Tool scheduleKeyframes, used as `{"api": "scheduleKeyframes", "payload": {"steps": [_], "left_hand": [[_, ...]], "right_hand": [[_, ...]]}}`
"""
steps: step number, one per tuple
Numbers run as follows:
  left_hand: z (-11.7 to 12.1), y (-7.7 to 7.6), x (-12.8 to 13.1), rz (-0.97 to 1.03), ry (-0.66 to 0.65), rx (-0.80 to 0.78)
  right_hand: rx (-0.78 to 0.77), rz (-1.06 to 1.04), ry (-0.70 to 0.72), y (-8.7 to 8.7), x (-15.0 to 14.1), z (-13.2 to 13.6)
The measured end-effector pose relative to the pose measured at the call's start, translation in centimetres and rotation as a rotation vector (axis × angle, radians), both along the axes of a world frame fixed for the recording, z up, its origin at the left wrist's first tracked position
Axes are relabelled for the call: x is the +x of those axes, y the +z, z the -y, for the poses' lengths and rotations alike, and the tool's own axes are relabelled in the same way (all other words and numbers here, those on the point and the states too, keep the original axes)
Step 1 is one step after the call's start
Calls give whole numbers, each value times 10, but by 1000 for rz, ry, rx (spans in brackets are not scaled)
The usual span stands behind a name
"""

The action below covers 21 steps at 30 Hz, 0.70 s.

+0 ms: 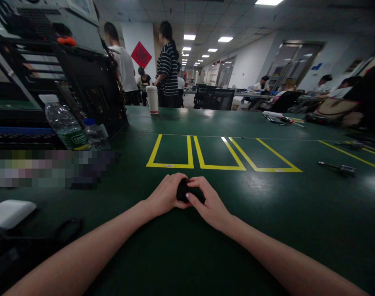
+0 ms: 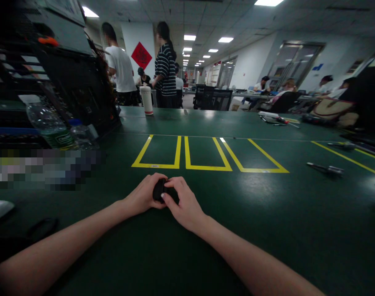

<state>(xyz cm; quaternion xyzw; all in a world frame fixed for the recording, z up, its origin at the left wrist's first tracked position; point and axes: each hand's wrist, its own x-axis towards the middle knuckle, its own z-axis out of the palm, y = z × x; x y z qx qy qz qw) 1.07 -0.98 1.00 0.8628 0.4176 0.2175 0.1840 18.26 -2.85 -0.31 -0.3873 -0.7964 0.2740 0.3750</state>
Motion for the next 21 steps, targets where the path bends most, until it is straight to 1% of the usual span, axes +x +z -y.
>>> {"api": "scheduleKeyframes", "payload": {"steps": [7,13,21], "left_hand": [[0,2,1,-6,-12,-6],[1,2,0,-2,-9,-10],[-1,0,2,4,-11,11]], "right_hand": [[-89,-33,4,-1,-1,0],[-115,36,-5,0,0,0],[-38,-17,-8,-1,-1,-1]]}}
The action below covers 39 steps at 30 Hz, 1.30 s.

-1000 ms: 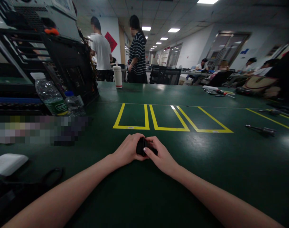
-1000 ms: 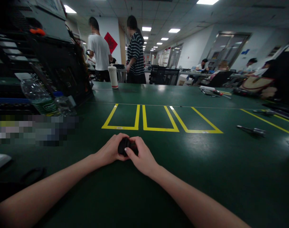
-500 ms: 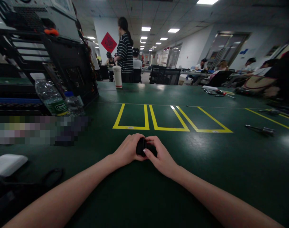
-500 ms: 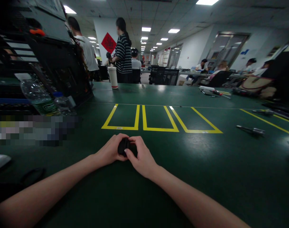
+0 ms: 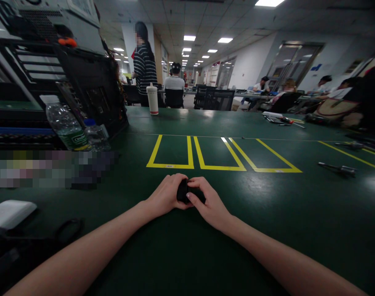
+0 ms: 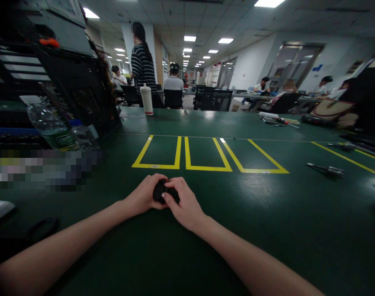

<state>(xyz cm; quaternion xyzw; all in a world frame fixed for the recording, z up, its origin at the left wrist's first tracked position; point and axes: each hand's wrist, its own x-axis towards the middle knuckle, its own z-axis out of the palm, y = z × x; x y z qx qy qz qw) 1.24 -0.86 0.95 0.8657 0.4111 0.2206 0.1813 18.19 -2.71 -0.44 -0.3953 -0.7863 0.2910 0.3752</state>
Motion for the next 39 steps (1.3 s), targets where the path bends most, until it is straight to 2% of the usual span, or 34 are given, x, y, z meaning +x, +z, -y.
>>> {"api": "scheduleKeyframes", "payload": {"steps": [6,9,19,31,39], "left_hand": [[1,0,-1,7,2,-4],[1,0,-2,11,3,-7],[1,1,-1,13,-8,9],[2,1,-2,7,1,-22],[0,-2,-1,2,-7,23]], "right_hand": [[-123,-13,11,2,0,0],[-135,17,13,1,0,0],[25,2,4,1,0,1],[-142,25,34,5,1,3],[23,19,-1,1,0,1]]}}
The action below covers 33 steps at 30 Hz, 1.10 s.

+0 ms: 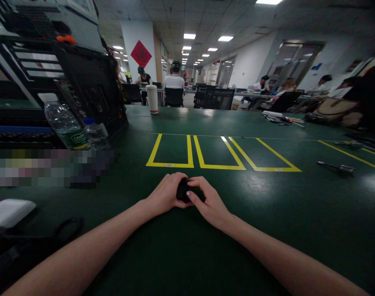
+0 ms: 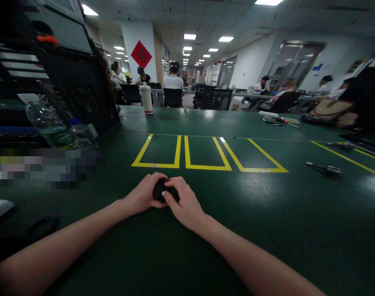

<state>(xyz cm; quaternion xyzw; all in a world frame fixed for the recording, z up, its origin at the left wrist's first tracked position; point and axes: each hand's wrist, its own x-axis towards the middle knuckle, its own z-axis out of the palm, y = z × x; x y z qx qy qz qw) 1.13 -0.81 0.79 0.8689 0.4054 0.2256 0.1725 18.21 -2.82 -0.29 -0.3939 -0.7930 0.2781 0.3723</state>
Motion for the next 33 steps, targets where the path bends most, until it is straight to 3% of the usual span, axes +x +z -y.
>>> {"api": "scheduleKeyframes", "payload": {"steps": [10,19,28,33], "left_hand": [[1,1,0,-2,6,-18],[1,0,0,-6,-1,10],[0,-1,0,8,-5,0],[-1,-3,-1,3,29,-7]], "right_hand": [[-164,7,17,2,-1,0],[12,13,-18,0,0,0],[-134,-48,8,-1,-2,-2],[-131,9,12,-1,-1,-1]]}}
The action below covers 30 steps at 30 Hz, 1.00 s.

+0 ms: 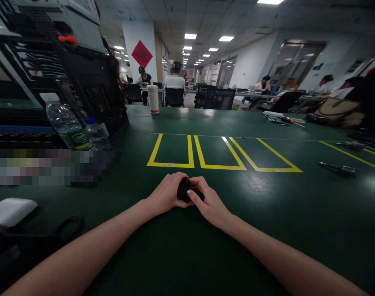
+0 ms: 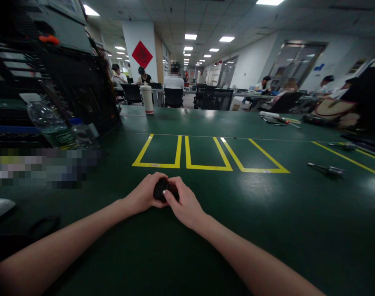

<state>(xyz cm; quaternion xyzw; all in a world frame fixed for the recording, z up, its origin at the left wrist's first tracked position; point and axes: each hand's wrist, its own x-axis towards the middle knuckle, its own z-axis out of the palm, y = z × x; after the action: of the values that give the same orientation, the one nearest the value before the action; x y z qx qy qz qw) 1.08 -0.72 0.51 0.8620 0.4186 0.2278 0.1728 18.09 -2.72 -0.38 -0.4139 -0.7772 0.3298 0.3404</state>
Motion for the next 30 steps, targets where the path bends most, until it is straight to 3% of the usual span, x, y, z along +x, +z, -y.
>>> {"api": "scheduleKeyframes", "payload": {"steps": [6,20,26,30], "left_hand": [[2,2,0,3,-23,14],[2,4,-1,2,-8,-37],[3,6,0,6,-21,-14],[3,6,1,-10,-10,-15]], "right_hand": [[173,28,-23,1,1,2],[10,20,-5,4,0,3],[156,34,-23,3,1,3],[172,7,-35,1,1,2]]}}
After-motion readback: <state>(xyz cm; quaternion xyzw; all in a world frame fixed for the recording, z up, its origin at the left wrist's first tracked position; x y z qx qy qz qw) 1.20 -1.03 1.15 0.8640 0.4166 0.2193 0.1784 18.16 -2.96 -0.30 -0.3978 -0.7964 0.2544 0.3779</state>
